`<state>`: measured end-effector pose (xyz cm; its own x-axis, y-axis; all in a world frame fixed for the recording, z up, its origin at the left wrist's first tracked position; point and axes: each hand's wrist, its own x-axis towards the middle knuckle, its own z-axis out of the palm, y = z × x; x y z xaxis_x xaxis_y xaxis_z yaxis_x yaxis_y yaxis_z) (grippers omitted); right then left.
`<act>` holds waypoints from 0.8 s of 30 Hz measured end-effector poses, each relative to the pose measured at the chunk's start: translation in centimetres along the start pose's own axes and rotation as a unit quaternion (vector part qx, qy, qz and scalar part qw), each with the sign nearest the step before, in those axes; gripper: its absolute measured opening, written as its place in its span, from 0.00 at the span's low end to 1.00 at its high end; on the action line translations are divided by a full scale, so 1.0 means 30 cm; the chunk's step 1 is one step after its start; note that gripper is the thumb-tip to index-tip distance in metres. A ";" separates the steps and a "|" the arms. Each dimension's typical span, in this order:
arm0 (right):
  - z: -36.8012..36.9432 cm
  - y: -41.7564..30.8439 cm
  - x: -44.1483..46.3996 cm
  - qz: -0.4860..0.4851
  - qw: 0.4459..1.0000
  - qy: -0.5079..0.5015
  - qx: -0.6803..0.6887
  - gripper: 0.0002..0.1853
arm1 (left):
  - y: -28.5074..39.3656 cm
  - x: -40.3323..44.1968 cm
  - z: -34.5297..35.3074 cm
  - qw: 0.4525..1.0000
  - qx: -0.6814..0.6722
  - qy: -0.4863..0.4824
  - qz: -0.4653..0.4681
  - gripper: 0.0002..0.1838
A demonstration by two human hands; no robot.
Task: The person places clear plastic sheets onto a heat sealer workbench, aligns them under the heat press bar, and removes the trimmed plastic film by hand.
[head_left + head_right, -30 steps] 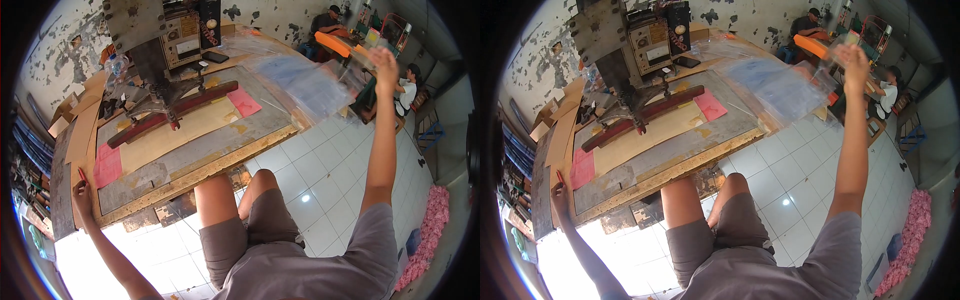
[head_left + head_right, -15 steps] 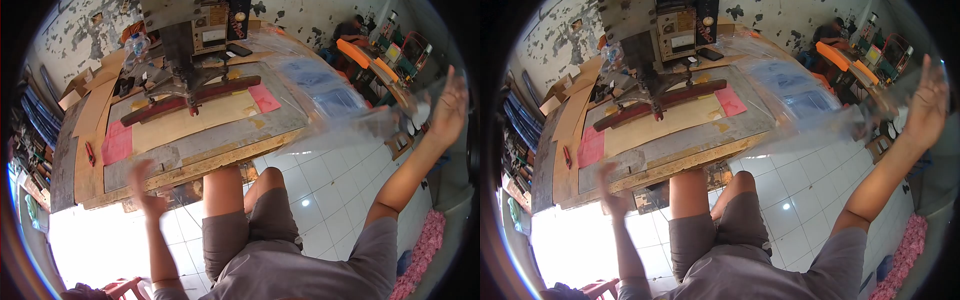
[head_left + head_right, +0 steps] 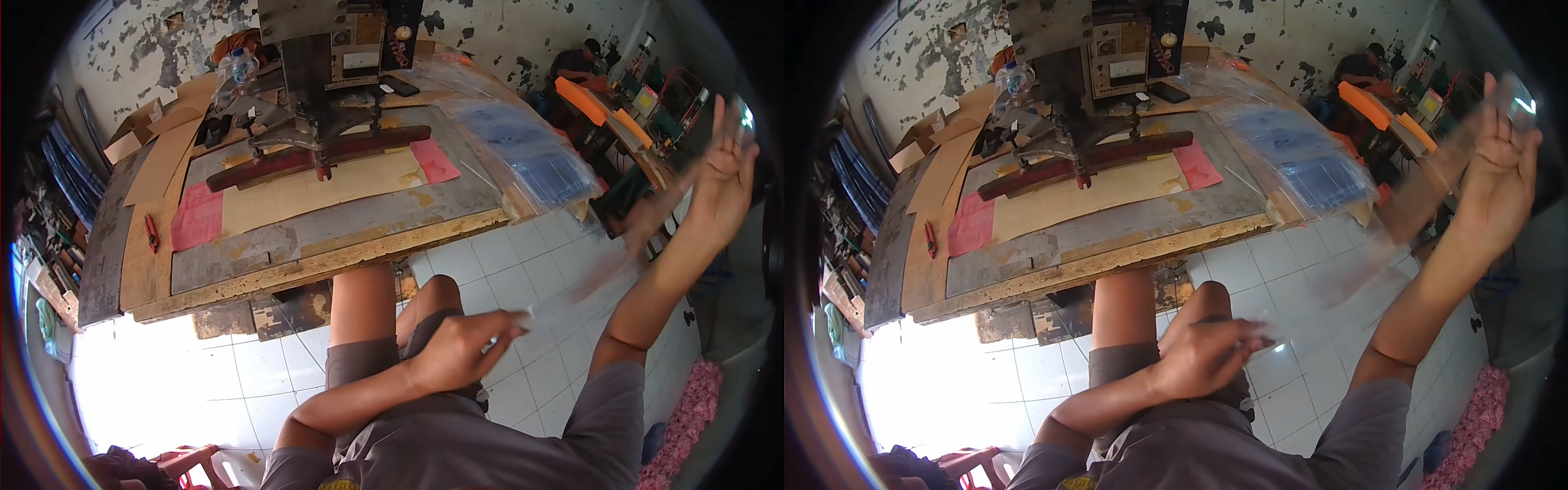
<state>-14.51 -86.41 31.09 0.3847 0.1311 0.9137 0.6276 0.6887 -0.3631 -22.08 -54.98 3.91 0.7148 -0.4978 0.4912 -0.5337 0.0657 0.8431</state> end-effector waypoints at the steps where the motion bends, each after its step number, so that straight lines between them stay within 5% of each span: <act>1: 0.016 0.037 0.012 -0.043 0.992 0.080 -0.083 0.24 | -0.010 0.010 -0.025 0.999 -0.011 0.032 -0.001 0.18; 3: 0.059 0.154 0.042 -0.149 0.913 0.286 -0.249 0.23 | -0.071 0.009 -0.051 0.989 -0.106 0.090 -0.050 0.17; 6: 0.040 0.246 0.054 -0.100 0.910 0.340 -0.213 0.19 | -0.100 0.001 -0.141 0.959 -0.201 0.139 -0.142 0.18; 10: -0.151 0.250 0.025 -0.029 0.931 0.237 -0.276 0.16 | -0.091 -0.003 -0.245 0.968 -0.173 0.131 -0.124 0.27; 13: -0.209 0.251 0.019 -0.017 0.942 0.209 -0.263 0.18 | -0.062 0.008 -0.246 0.978 -0.042 0.204 -0.015 0.31; 19: -0.129 0.251 0.016 -0.032 0.935 0.210 -0.285 0.19 | -0.074 0.003 -0.302 0.984 0.130 0.110 -0.056 0.26; 22: -0.084 0.231 0.033 -0.054 0.931 0.213 -0.293 0.19 | -0.068 0.016 -0.268 0.987 0.032 0.087 -0.130 0.27; 24: -0.009 0.243 0.036 -0.063 0.924 0.238 -0.293 0.19 | -0.111 0.023 -0.240 0.993 0.047 0.049 -0.099 0.29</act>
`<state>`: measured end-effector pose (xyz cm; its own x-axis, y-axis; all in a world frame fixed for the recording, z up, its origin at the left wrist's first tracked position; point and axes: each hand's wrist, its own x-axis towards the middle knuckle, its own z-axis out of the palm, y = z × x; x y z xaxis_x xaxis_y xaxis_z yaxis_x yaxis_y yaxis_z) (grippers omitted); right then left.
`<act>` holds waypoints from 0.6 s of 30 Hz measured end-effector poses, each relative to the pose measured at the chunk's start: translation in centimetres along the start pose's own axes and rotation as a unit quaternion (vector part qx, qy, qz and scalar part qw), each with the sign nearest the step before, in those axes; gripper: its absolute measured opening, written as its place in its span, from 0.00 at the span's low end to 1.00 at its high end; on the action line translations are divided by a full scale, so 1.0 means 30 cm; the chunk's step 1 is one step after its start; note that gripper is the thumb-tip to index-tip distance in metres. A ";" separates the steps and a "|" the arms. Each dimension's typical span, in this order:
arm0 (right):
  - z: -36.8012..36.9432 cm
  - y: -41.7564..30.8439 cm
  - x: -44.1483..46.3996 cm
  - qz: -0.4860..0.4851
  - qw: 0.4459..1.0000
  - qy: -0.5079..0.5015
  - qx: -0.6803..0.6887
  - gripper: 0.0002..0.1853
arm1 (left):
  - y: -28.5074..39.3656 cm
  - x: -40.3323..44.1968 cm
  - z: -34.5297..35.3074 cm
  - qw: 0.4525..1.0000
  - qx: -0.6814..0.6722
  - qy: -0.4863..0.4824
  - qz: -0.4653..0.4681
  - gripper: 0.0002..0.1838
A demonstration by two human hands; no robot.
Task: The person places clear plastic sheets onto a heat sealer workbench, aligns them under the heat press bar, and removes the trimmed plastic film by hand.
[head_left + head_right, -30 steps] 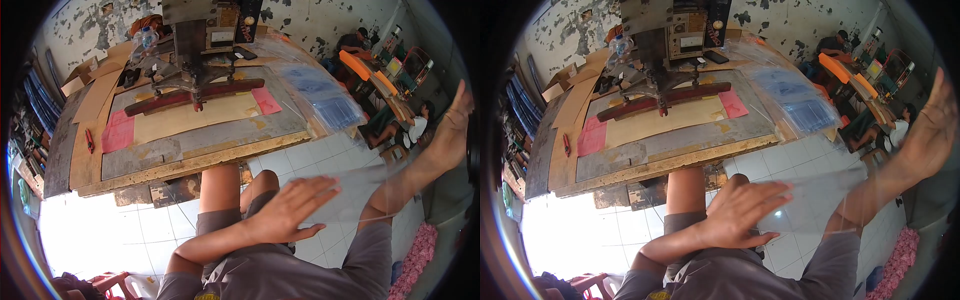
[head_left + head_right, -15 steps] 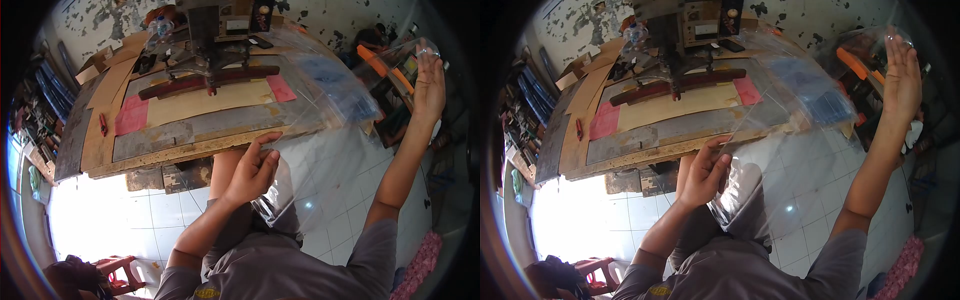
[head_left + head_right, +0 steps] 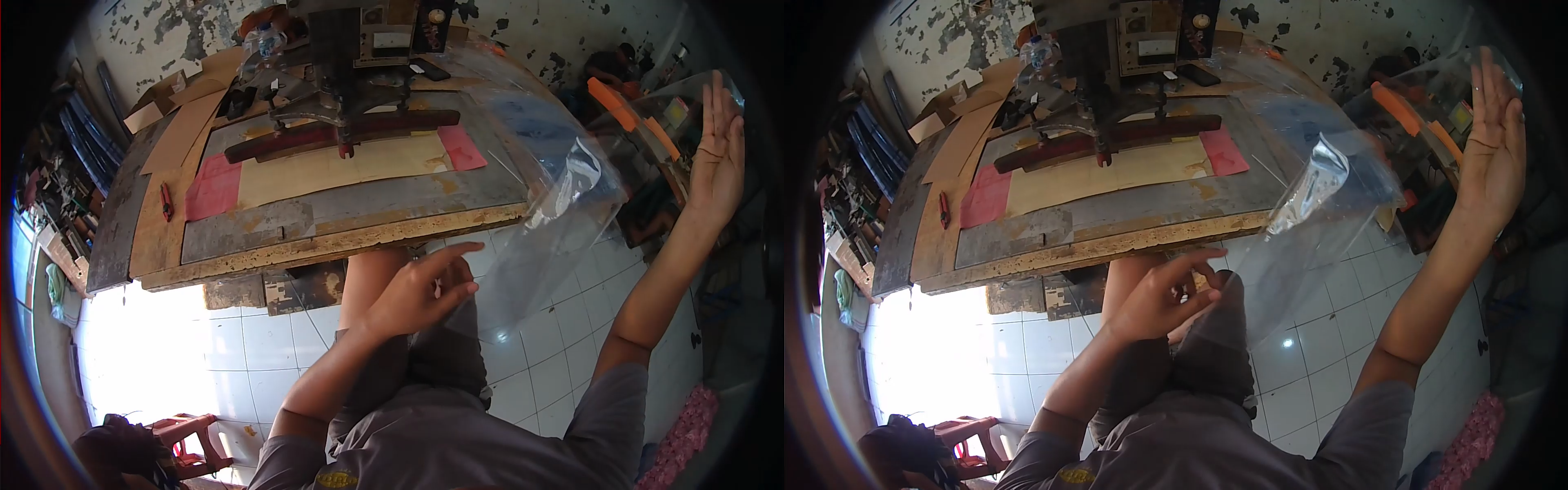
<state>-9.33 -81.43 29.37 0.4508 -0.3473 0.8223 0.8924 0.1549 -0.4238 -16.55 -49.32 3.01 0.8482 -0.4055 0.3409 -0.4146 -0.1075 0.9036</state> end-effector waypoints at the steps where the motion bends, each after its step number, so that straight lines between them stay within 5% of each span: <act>1: 0.007 -0.008 -0.004 -0.011 1.000 -0.010 0.001 0.19 | -0.019 0.007 0.016 1.000 0.008 -0.017 0.017 0.30; 4: 0.025 -0.024 -0.003 -0.049 0.998 -0.033 0.011 0.18 | -0.041 0.029 0.063 0.979 0.156 0.020 0.128 0.32; 11: 0.037 -0.070 0.063 -0.145 0.988 -0.045 0.009 0.12 | 0.035 0.050 0.178 0.972 0.103 -0.044 0.208 0.44; 12: 0.061 -0.075 0.061 -0.153 0.988 -0.021 0.003 0.11 | 0.020 0.050 0.205 0.984 0.054 -0.055 0.160 0.42; 15: 0.061 -0.091 0.091 -0.152 0.962 -0.226 -0.024 0.29 | -0.009 0.057 0.246 0.993 -0.043 -0.109 0.032 0.40; 17: 0.055 -0.087 0.145 -0.183 0.947 -0.257 -0.065 0.28 | 0.039 0.086 0.201 0.984 -0.040 -0.173 -0.028 0.40; 18: 0.057 -0.086 0.166 -0.199 0.938 -0.272 -0.084 0.28 | 0.013 0.088 0.217 0.984 -0.057 -0.170 0.012 0.41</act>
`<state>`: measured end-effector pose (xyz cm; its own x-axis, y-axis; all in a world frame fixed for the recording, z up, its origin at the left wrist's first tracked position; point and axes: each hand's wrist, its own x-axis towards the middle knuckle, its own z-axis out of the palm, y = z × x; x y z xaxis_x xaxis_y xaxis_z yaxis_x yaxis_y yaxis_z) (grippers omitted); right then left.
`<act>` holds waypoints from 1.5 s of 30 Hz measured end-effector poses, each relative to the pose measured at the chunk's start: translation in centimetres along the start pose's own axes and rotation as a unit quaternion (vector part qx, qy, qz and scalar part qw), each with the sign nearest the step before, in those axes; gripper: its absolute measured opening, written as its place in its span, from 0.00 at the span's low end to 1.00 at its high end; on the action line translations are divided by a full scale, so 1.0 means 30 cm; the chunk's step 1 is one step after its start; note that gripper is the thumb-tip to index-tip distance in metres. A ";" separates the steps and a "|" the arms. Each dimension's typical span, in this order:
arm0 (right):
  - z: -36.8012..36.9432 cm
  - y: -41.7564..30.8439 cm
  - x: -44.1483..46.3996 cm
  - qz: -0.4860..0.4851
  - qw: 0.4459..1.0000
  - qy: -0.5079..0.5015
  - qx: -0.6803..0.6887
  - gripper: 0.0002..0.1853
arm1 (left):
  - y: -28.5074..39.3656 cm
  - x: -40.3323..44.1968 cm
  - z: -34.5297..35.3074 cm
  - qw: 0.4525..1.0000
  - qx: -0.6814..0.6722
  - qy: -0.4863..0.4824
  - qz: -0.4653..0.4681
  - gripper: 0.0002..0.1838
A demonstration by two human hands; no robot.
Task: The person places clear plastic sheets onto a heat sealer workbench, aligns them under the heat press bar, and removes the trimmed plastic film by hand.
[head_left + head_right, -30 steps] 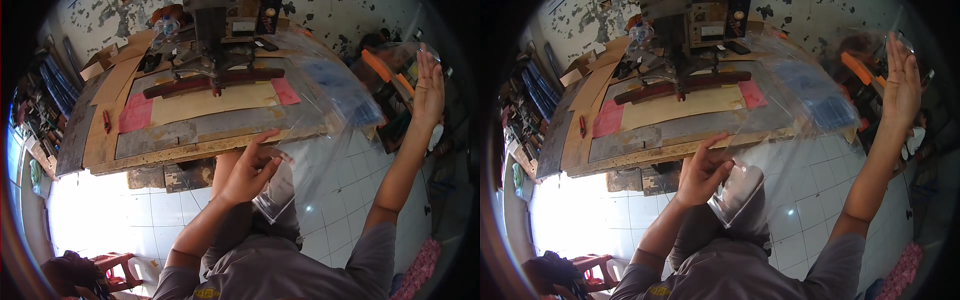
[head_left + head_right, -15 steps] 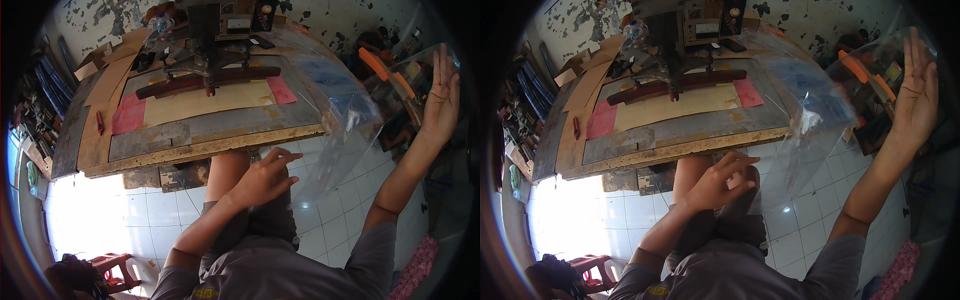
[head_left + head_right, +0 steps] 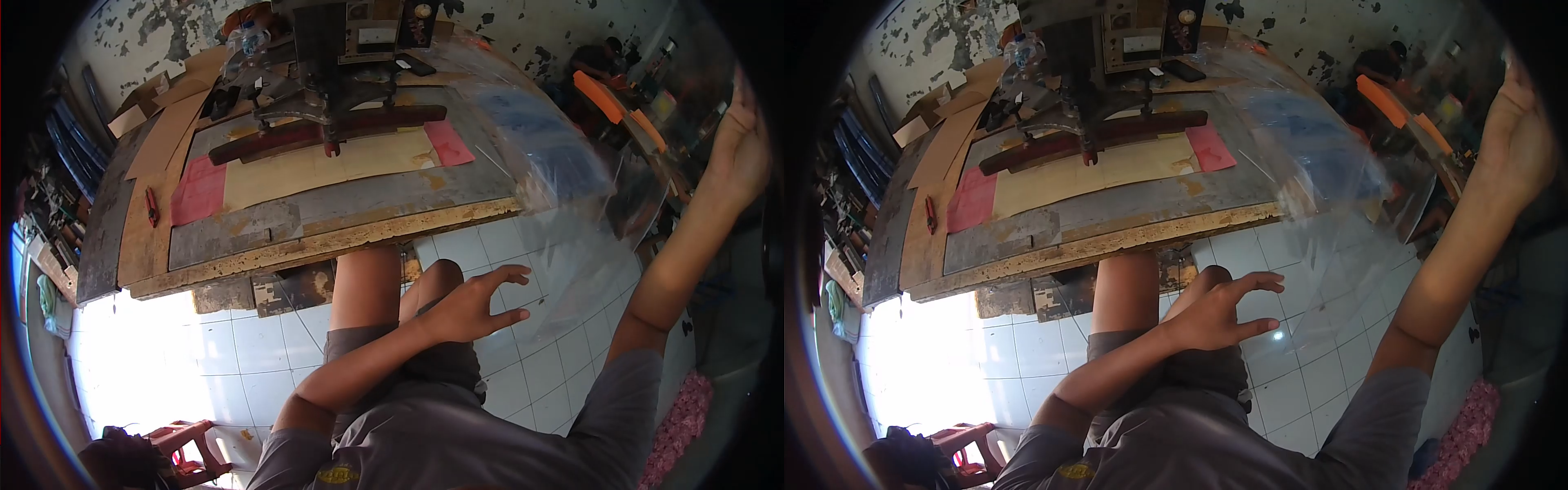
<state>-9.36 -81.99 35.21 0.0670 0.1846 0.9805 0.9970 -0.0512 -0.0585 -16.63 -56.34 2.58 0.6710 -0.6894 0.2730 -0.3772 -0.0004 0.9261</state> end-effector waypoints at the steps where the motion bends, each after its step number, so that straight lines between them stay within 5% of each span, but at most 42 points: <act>1: 0.013 -0.001 0.014 -0.007 1.000 0.014 -0.007 0.26 | -0.044 0.010 0.021 0.999 -0.009 0.001 0.042 0.42; 5: 0.137 -0.015 0.053 -0.026 0.990 0.106 -0.086 0.20 | -0.047 -0.004 0.085 0.994 -0.060 -0.062 0.065 0.45; 11: 0.146 -0.003 0.111 -0.087 0.957 0.178 -0.214 0.17 | -0.058 -0.012 0.218 0.963 -0.233 -0.074 -0.118 0.49; 14: 0.142 0.009 0.135 -0.085 0.946 0.219 -0.224 0.17 | -0.062 -0.014 0.256 0.966 -0.223 -0.086 -0.096 0.48; 19: 0.171 0.034 0.140 -0.071 0.944 0.229 -0.226 0.19 | -0.082 0.029 0.319 0.980 -0.186 -0.003 0.076 0.43; 23: 0.152 0.088 0.162 -0.048 0.934 0.247 -0.253 0.21 | -0.023 0.037 0.356 0.936 -0.324 0.077 0.112 0.49; 26: 0.132 0.128 0.172 -0.022 0.942 0.241 -0.231 0.22 | 0.039 0.030 0.332 0.933 -0.260 0.171 0.184 0.54; 29: 0.102 0.140 0.160 0.001 0.939 0.230 -0.255 0.24 | 0.035 0.001 0.278 0.932 -0.280 0.215 0.078 0.45; 31: 0.052 0.168 0.150 -0.001 0.930 0.245 -0.274 0.20 | 0.033 -0.036 0.179 0.947 -0.281 0.152 0.028 0.36; 33: -0.051 0.229 0.111 0.009 0.920 0.285 -0.269 0.14 | 0.052 -0.113 0.084 0.950 -0.274 0.143 0.045 0.16; 37: -0.147 0.225 -0.010 0.123 0.905 0.306 -0.268 0.17 | 0.074 -0.271 -0.067 0.934 -0.317 0.149 0.071 0.15; 39: -0.160 0.197 -0.094 0.146 0.905 0.237 -0.322 0.19 | 0.113 -0.337 -0.126 0.916 -0.361 0.168 0.052 0.24; 45: 0.014 0.085 -0.380 0.287 0.863 0.135 -0.394 0.23 | 0.134 -0.394 -0.227 0.915 -0.328 0.230 0.039 0.19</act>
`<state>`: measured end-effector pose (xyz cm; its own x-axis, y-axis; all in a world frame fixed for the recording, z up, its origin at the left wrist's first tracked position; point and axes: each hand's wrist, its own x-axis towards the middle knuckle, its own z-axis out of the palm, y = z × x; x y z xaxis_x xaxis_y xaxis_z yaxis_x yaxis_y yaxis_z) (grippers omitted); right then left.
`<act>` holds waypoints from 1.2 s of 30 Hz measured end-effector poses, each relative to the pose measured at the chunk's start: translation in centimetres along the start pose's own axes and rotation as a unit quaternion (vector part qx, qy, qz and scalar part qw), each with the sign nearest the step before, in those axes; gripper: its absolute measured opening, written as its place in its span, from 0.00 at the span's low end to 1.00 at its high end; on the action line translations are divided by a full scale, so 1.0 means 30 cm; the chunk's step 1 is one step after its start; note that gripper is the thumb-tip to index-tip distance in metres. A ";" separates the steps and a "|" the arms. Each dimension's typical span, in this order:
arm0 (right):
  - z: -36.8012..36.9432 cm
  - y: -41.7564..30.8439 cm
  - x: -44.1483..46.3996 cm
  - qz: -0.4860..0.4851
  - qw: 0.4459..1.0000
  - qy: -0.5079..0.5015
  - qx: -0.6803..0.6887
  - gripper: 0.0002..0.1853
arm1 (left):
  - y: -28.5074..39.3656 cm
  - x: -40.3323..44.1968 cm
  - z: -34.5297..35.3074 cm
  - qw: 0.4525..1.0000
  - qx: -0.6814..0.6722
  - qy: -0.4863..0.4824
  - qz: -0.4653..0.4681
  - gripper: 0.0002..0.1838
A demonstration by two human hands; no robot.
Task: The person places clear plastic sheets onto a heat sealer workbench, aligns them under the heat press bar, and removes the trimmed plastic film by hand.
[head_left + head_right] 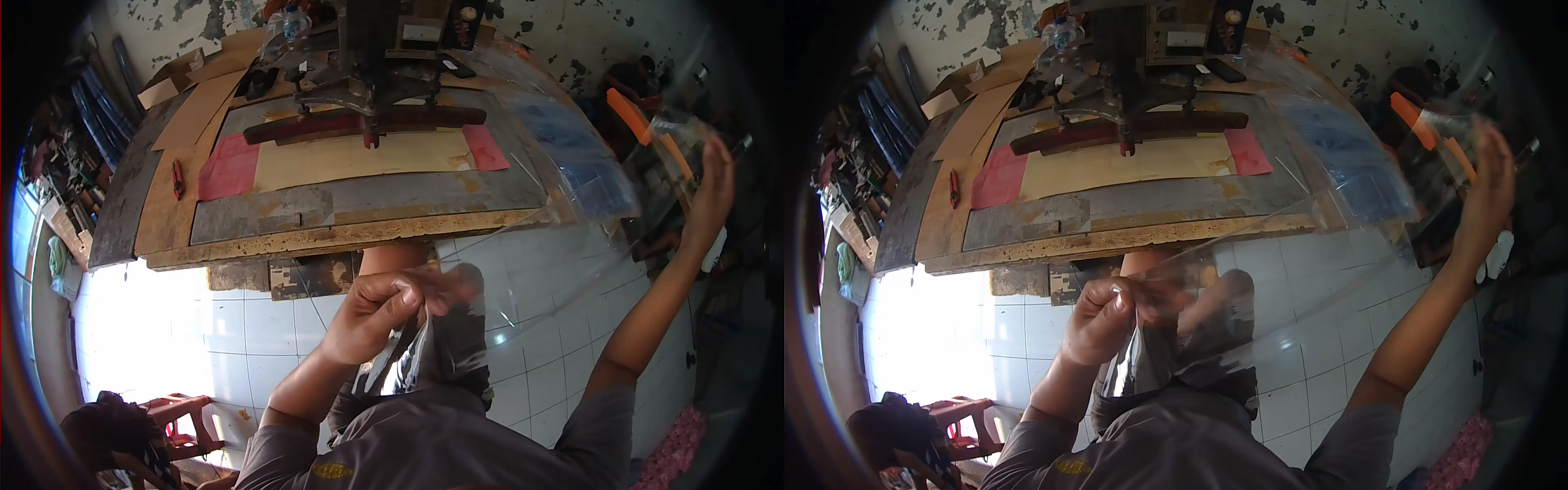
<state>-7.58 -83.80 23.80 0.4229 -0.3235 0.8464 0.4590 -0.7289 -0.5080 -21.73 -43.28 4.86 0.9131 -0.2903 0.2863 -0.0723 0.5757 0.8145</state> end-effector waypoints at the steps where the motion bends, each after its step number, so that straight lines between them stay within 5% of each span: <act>1: 0.006 0.001 -0.062 -0.023 0.997 -0.067 -0.030 0.24 | 0.021 0.017 0.012 1.000 -0.023 -0.006 0.016 0.19; 4: 0.033 -0.038 -0.282 -0.196 0.960 -0.200 -0.001 0.30 | 0.003 0.061 -0.002 0.996 -0.076 -0.023 0.033 0.20; 6: 0.055 -0.125 -0.479 -0.198 0.901 -0.368 0.119 0.46 | -0.006 0.084 -0.002 0.989 -0.147 -0.023 0.026 0.23; 8: 0.098 -0.187 -0.627 -0.276 0.842 -0.450 0.109 0.47 | -0.018 0.109 0.004 0.976 -0.216 -0.028 0.020 0.25; 11: 0.178 -0.079 -0.829 -0.258 0.898 -0.327 0.141 0.45 | -0.050 0.127 -0.013 0.975 -0.221 -0.026 0.020 0.23; 18: 0.149 -0.068 -0.790 -0.264 0.878 -0.395 0.066 0.47 | -0.025 0.134 -0.020 0.992 -0.124 0.005 -0.036 0.17; 23: 0.183 -0.059 -0.922 -0.258 0.910 -0.325 0.005 0.55 | 0.013 0.124 0.006 0.970 -0.236 0.001 -0.049 0.17; 27: 0.178 0.012 -0.921 -0.232 0.909 -0.343 0.043 0.48 | 0.044 0.119 -0.002 0.981 -0.190 0.014 -0.042 0.18; 32: 0.125 -0.078 -0.793 -0.089 0.918 -0.371 0.111 0.17 | 0.030 0.110 -0.048 1.000 -0.011 0.007 0.028 0.20; 36: 0.052 -0.033 -0.691 -0.043 0.892 -0.424 0.151 0.07 | -0.002 0.112 -0.020 0.996 0.042 0.014 0.083 0.18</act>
<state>-15.58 -75.44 6.49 0.7561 0.3924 0.5237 0.6536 -0.4926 -0.5745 -18.41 -43.84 5.46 0.8965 -0.1751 0.4069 -0.2551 0.5469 0.7974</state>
